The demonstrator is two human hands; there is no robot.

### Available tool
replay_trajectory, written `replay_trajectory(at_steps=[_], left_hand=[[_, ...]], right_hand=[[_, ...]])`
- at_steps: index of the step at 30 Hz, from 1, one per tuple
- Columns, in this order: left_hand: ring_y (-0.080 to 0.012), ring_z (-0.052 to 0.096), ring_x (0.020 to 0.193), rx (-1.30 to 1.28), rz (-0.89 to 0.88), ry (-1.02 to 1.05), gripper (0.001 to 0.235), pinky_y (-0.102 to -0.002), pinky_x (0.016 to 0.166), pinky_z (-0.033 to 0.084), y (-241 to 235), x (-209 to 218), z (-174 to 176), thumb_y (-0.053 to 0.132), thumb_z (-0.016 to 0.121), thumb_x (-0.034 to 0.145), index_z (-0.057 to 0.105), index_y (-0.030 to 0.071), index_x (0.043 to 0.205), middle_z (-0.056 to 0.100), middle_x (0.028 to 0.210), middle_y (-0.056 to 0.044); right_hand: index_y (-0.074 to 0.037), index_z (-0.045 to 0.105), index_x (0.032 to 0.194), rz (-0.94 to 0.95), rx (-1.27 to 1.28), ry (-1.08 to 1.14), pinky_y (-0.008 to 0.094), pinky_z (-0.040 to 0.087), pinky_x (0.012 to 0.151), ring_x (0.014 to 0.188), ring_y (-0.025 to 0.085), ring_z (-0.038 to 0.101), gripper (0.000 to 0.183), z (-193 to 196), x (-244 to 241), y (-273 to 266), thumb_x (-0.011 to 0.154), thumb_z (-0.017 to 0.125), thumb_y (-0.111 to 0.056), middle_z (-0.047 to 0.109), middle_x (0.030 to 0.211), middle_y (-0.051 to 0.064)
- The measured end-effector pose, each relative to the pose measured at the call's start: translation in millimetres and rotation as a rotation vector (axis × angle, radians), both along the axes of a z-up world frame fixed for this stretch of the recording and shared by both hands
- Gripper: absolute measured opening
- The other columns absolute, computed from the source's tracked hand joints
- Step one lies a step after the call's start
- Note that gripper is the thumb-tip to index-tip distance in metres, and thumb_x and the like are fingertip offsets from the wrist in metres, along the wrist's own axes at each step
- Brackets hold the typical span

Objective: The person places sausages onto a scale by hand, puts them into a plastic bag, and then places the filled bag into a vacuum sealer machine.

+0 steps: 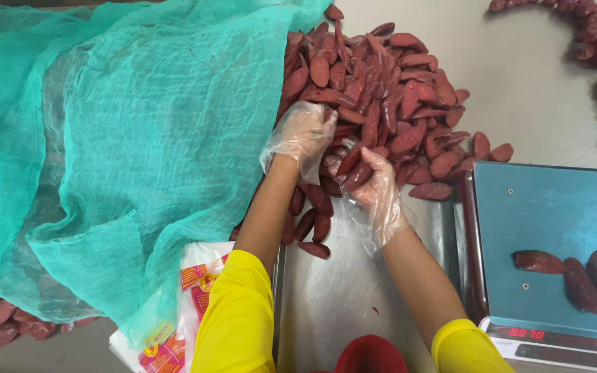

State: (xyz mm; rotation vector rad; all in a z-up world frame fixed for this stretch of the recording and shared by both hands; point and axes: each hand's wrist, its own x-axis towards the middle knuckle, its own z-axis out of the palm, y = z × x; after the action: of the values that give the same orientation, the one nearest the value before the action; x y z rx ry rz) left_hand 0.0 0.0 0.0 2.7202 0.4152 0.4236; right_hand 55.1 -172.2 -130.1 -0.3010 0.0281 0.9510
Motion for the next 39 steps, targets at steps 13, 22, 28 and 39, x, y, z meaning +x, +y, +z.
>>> replay_trajectory(at_steps=[13,22,28,39], left_hand=[[-0.0177,0.070,0.085,-0.854,-0.031,-0.025,0.046,-0.035,0.076,0.054,-67,-79,-55,0.046,0.063,0.094,0.067,0.009,0.122,0.075,0.100,-0.007],[-0.0105,0.053,0.075,-1.309,-0.302,-0.221,0.047,-0.027,0.065,0.046,-240,-45,-43,0.025,0.067,0.094,0.065,0.002,0.134,0.064,0.090,-0.002],[-0.0149,0.067,0.096,-0.992,-0.550,-0.372,0.046,-0.033,0.086,0.055,-361,18,-84,0.029,0.066,0.096,0.059,0.001,0.133,0.072,0.105,-0.010],[-0.0303,0.060,0.117,-0.071,-0.493,-0.593,0.036,-0.042,0.102,0.045,-342,36,-79,0.012,0.046,0.111,0.056,0.004,0.144,0.063,0.136,-0.015]], right_hand=[[0.005,0.063,0.124,-0.015,-0.356,-0.287,0.045,0.057,0.099,0.105,0.028,0.070,0.031,-27,-32,-49,0.098,0.068,-0.012,0.070,0.116,0.016],[-0.009,0.064,0.125,-0.372,-0.688,-0.700,0.032,0.059,0.076,0.088,0.015,0.069,0.047,108,-44,-237,0.079,0.074,-0.001,0.072,0.103,0.003],[-0.007,0.059,0.121,-0.516,-0.949,-0.702,0.038,0.065,0.074,0.083,0.015,0.065,0.043,139,-40,-367,0.080,0.069,-0.003,0.064,0.093,0.000],[-0.004,0.072,0.105,-0.882,-1.126,-1.019,0.027,0.055,0.067,0.082,0.011,0.070,0.017,139,-4,-475,0.100,0.075,-0.019,0.074,0.096,0.004]])
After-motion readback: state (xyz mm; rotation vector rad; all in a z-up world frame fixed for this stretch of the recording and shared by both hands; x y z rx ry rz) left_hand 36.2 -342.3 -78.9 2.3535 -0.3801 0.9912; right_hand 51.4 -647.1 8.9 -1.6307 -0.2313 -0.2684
